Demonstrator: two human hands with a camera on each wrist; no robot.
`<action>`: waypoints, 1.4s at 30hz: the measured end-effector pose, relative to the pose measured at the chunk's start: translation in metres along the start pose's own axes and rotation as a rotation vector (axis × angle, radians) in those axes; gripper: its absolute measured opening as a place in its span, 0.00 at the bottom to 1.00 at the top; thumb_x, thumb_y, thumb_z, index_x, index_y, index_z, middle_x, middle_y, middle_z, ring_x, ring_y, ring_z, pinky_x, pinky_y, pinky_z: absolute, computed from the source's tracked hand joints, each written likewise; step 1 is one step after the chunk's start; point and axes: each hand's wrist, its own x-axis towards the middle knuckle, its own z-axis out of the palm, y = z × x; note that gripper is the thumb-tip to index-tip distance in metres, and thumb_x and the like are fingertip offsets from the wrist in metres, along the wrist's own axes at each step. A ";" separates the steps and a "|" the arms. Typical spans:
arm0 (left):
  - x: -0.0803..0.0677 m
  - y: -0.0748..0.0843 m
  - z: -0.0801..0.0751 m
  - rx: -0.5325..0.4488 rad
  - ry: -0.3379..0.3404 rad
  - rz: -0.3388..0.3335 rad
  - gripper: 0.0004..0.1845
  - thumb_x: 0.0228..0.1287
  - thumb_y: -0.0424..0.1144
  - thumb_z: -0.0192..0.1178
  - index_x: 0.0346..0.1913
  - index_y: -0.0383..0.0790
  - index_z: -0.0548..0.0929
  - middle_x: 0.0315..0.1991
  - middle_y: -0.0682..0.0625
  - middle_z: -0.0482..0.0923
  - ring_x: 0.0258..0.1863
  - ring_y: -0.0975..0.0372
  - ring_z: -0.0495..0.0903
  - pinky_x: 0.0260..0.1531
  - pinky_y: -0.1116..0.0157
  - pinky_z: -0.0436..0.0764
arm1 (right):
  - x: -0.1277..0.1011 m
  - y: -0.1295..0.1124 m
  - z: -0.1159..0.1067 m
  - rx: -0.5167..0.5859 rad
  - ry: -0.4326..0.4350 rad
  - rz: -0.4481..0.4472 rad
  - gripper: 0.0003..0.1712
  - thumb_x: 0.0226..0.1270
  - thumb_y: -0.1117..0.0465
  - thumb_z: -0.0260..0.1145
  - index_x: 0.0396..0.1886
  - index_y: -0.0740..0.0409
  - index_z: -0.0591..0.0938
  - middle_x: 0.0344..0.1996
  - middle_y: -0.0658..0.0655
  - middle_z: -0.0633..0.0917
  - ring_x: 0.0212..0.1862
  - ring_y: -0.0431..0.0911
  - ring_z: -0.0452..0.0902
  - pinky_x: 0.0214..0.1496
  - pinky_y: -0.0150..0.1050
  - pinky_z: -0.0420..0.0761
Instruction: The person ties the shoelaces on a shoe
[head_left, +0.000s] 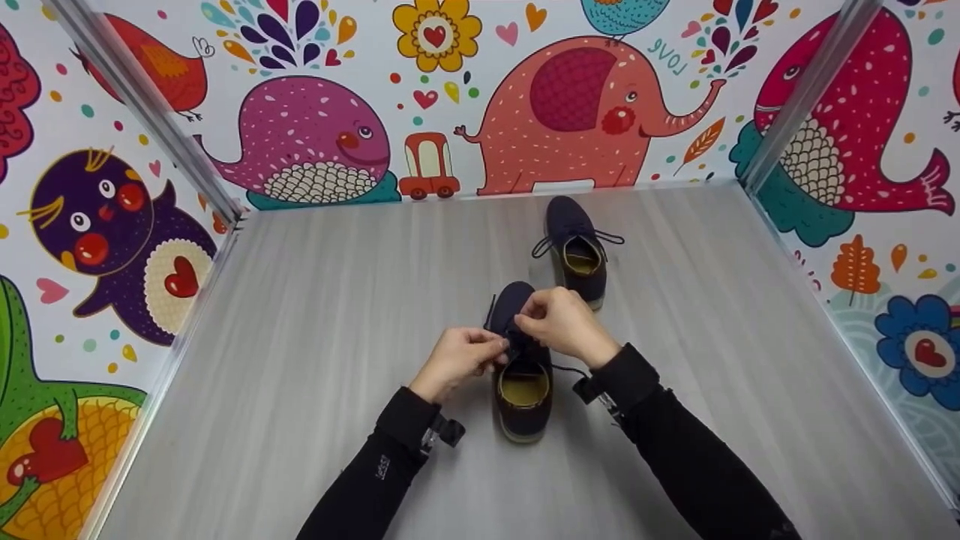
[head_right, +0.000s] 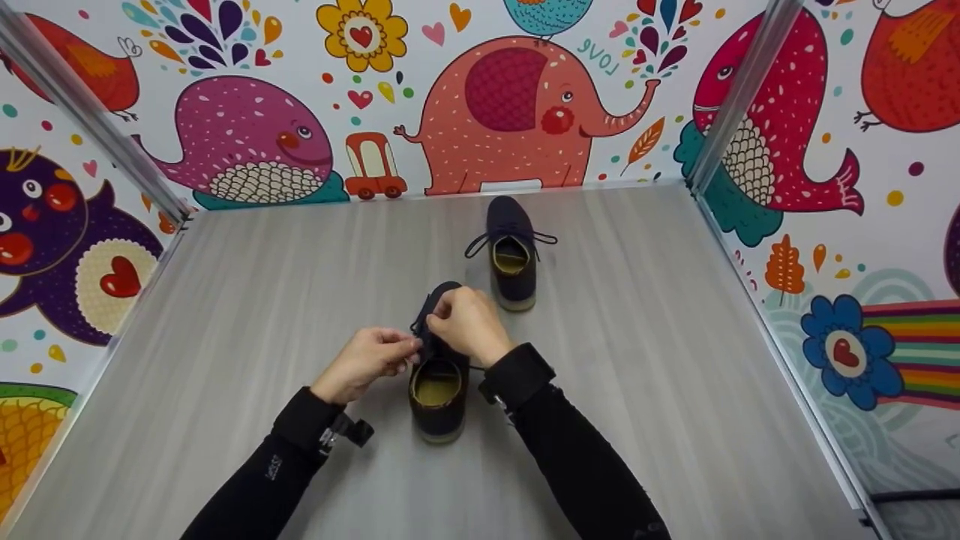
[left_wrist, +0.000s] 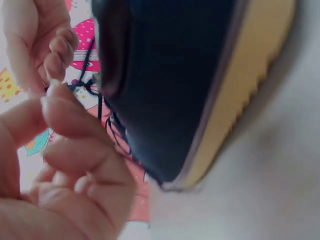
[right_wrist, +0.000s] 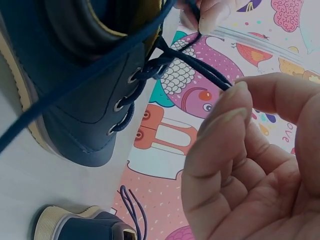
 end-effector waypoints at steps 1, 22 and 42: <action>0.000 -0.001 0.002 -0.057 0.009 -0.004 0.07 0.65 0.35 0.67 0.37 0.32 0.84 0.27 0.46 0.85 0.18 0.66 0.76 0.19 0.73 0.72 | 0.000 0.000 0.000 -0.002 0.002 -0.003 0.09 0.63 0.60 0.71 0.23 0.55 0.84 0.18 0.47 0.81 0.18 0.39 0.77 0.23 0.36 0.76; 0.004 0.001 0.015 0.323 0.089 0.096 0.11 0.53 0.45 0.75 0.24 0.40 0.90 0.23 0.53 0.85 0.23 0.65 0.75 0.24 0.69 0.70 | -0.003 0.003 0.001 -0.004 0.015 -0.063 0.09 0.64 0.60 0.70 0.24 0.55 0.86 0.17 0.46 0.81 0.19 0.38 0.74 0.24 0.36 0.74; 0.008 0.002 0.001 0.175 0.091 0.083 0.08 0.64 0.40 0.69 0.37 0.37 0.90 0.31 0.53 0.84 0.30 0.65 0.76 0.32 0.68 0.72 | -0.025 0.023 0.008 -0.070 -0.074 -0.254 0.04 0.60 0.61 0.75 0.33 0.56 0.88 0.24 0.46 0.85 0.26 0.35 0.77 0.29 0.33 0.77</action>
